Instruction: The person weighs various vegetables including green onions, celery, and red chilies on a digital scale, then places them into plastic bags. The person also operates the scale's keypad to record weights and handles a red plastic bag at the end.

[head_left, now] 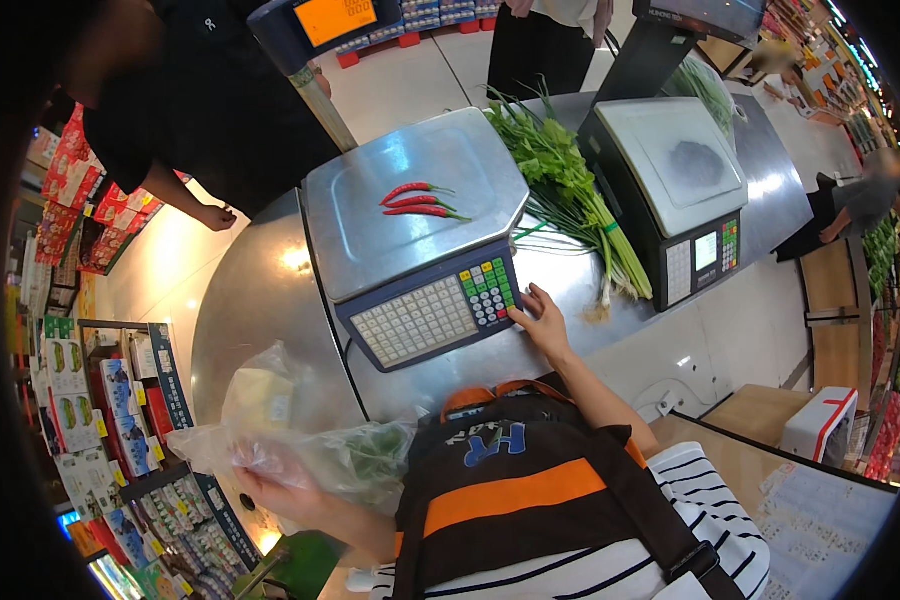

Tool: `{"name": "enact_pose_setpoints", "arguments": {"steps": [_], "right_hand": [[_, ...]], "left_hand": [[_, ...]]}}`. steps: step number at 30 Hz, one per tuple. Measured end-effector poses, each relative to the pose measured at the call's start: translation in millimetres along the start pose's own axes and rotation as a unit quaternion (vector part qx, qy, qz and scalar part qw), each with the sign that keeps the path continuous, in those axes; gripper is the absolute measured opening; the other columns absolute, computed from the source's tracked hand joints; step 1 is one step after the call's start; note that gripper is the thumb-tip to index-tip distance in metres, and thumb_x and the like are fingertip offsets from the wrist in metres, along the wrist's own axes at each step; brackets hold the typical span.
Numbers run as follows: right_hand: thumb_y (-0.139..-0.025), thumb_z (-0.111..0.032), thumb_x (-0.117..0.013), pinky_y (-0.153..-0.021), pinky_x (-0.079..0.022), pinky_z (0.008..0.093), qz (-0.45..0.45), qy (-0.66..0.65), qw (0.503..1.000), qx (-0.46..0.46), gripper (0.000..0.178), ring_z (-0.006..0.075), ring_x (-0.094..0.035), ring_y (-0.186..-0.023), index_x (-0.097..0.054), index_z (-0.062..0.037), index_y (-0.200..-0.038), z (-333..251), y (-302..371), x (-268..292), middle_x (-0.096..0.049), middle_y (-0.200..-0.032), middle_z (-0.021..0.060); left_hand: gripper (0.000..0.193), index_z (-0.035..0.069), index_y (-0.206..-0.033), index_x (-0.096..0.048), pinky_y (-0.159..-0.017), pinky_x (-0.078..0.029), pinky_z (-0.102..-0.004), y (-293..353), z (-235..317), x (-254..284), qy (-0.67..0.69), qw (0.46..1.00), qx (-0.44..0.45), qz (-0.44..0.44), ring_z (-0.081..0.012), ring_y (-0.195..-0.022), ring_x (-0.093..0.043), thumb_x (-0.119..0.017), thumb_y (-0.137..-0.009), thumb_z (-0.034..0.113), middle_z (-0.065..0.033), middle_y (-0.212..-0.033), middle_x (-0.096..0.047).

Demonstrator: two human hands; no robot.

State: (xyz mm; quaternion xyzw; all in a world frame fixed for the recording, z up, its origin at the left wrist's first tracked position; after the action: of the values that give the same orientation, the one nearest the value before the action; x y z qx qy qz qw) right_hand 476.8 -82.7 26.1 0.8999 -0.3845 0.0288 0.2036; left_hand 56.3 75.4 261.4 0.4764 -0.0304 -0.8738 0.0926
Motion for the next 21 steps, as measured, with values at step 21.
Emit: {"name": "enact_pose_setpoints", "arguments": {"steps": [21], "right_hand": [[-0.087,0.002,-0.047,-0.107,-0.030,0.0332,0.055,-0.041,0.985,0.160,0.055,0.0282,-0.038,-0.132,-0.035,-0.0050,-0.140,-67,-99,-8,-0.040,-0.141,0.0151]], "left_hand": [[0.025,0.002,-0.113,-0.056,-0.072,-0.052,-0.0315,17,9,-29,0.037,0.980,0.008,-0.196,-0.0192,-0.088,-0.061,-0.047,-0.095,0.016,-0.0088,-0.103,-0.062]]}}
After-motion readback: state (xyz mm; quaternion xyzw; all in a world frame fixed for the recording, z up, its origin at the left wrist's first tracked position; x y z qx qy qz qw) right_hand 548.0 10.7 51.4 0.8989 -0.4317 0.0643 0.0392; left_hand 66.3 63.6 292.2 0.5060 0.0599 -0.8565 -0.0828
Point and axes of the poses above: each hand's wrist, its own y-axis away from the middle knuckle, its own x-axis out of the back of the hand, z = x × y, the point moved 6 cm from there along -y, towards the middle knuckle
